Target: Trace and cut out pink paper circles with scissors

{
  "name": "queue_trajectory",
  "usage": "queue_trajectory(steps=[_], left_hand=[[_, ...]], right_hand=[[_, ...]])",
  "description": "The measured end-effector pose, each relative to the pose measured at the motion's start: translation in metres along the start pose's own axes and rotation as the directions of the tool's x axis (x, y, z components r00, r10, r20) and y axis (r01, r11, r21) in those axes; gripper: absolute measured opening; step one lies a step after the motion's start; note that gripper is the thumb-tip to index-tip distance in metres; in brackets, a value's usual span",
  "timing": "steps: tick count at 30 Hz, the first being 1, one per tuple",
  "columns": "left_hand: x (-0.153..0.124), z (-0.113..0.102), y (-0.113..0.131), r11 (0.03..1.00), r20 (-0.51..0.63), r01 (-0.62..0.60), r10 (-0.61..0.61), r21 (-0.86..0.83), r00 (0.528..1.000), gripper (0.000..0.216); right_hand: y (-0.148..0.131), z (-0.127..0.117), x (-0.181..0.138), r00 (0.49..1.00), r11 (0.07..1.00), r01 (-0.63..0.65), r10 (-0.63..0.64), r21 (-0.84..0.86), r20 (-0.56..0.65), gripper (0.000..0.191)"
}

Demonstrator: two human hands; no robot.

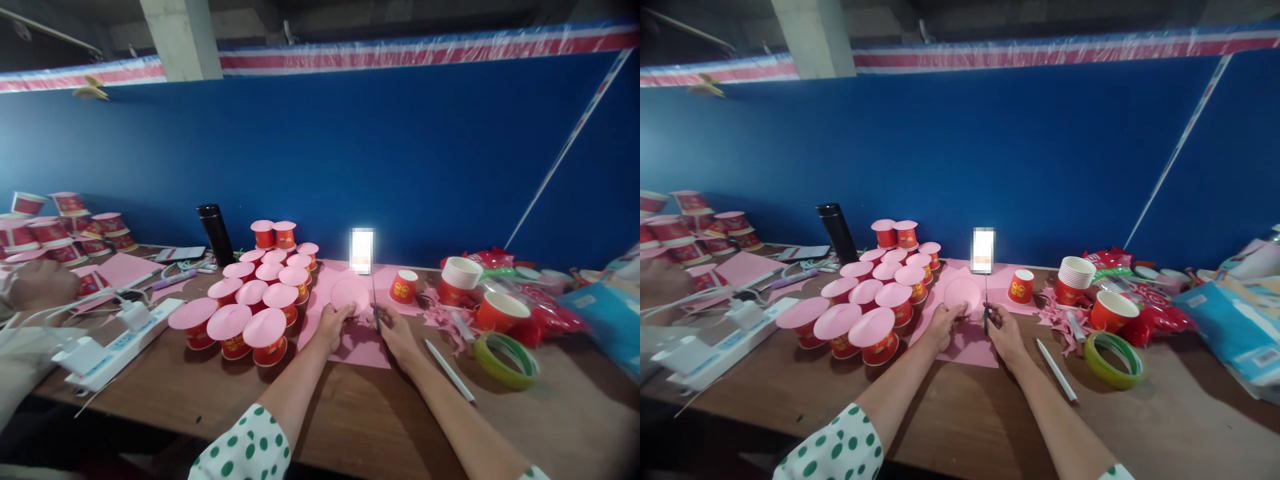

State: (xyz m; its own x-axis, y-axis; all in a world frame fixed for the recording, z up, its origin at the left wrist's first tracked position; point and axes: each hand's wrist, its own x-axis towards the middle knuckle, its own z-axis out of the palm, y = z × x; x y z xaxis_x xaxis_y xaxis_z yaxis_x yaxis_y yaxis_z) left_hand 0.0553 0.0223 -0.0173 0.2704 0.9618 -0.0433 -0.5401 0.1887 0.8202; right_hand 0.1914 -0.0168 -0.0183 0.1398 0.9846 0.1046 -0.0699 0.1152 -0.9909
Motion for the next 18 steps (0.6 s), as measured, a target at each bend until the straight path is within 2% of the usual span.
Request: queue_trajectory(steps=[18], left_hand=[[0.0054, -0.0072, -0.0070, 0.998, 0.020, -0.047, 0.048, -0.036, 0.999, 0.040]], right_hand=[[-0.0018, 0.0012, -0.0010, 1.000, 0.998, 0.009, -0.009, -0.070, 0.007, 0.051]])
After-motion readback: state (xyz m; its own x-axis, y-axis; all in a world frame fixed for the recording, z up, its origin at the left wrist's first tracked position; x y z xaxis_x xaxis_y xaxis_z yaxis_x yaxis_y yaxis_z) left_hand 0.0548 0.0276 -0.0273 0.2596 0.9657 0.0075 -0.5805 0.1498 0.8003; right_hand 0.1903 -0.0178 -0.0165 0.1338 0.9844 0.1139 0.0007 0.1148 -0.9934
